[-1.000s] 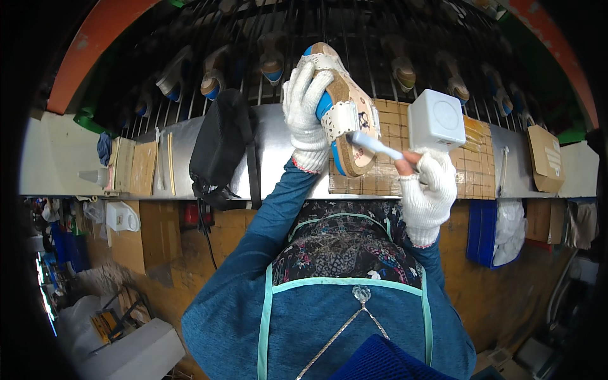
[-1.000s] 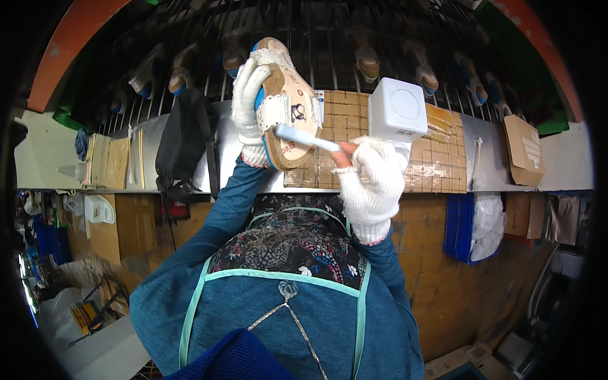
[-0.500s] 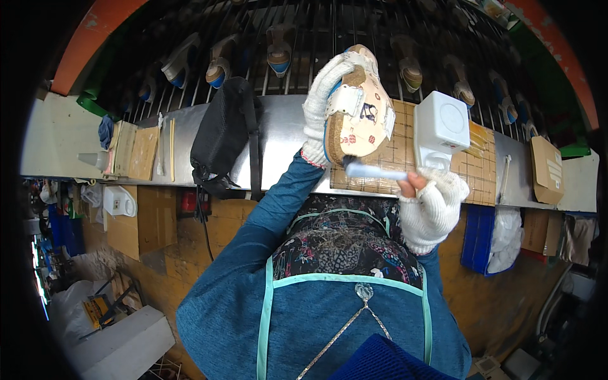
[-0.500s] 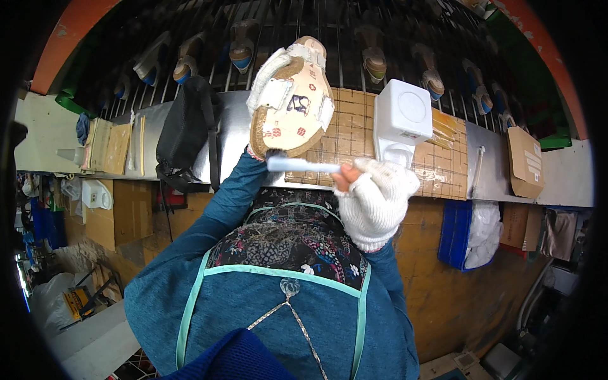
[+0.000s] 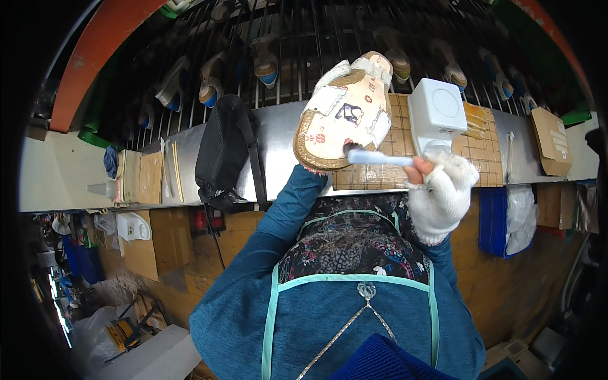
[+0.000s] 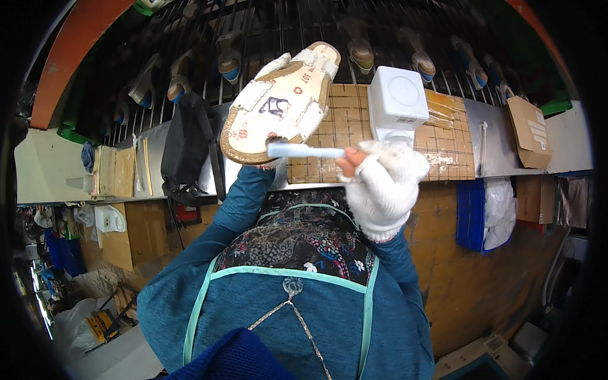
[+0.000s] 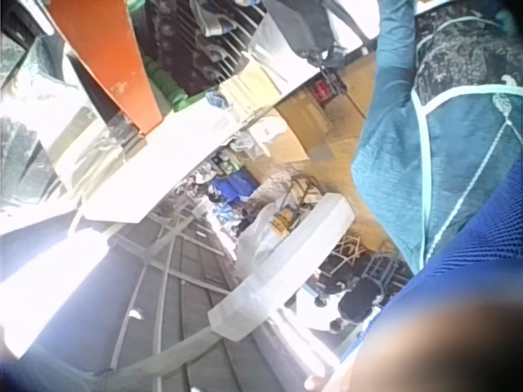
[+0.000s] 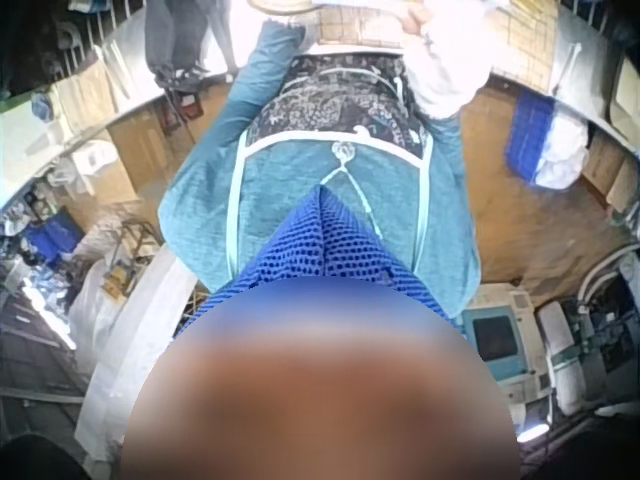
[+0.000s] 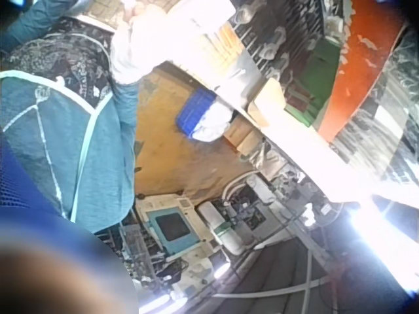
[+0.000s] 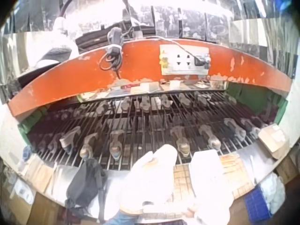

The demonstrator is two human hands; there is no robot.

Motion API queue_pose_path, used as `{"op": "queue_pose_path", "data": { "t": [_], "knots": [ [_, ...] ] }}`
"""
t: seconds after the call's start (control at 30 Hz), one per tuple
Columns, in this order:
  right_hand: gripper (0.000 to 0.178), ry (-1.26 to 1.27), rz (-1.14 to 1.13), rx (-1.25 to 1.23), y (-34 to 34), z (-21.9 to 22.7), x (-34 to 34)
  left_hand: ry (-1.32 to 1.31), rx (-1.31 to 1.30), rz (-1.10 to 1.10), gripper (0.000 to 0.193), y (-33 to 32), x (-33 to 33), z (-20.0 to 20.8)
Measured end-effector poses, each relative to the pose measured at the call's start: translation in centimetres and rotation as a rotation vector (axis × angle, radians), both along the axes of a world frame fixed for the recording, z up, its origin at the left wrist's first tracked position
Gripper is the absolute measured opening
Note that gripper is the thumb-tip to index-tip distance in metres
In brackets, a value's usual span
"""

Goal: The person repeatedly scrubs the sole and sides of a single blue and white slip-on shoe using a small brush. They rotate the shoe frequently to reach different areas, then place it back on a metal rack among other similar shoes.

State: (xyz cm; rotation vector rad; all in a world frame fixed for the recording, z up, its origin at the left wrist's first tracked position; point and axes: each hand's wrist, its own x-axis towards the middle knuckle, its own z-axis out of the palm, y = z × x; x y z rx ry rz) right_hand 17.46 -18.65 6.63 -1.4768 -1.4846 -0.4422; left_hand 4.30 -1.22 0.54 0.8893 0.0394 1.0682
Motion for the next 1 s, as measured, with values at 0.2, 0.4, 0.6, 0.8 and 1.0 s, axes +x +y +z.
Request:
{"op": "queue_pose_path", "data": {
  "t": [0.2, 0.4, 0.6, 0.8, 1.0],
  "knots": [
    [0.034, -0.031, 0.062, 0.057, 0.0, -0.4, -0.2, -0.002, -0.066, -0.029, 0.053, -0.4, -0.3, 0.2],
    [0.032, 0.009, 0.169, 0.084, 0.3, -1.1, -0.3, -0.005, -0.125, -0.012, 0.055, -0.9, -0.7, 0.2],
    [0.030, 0.060, 0.118, 0.018, 0.5, -1.6, -0.3, -0.017, -0.163, 0.003, 0.056, -1.2, -0.9, 0.2],
    [0.029, 0.091, -0.006, -0.014, 0.4, -1.4, -0.3, -0.039, -0.189, 0.007, 0.058, -1.1, -1.0, 0.6],
    [0.026, 0.055, 0.206, 0.002, 0.9, 0.1, -1.1, -0.001, -0.085, 0.057, 0.061, -0.9, -0.7, 1.3]
  ]
}}
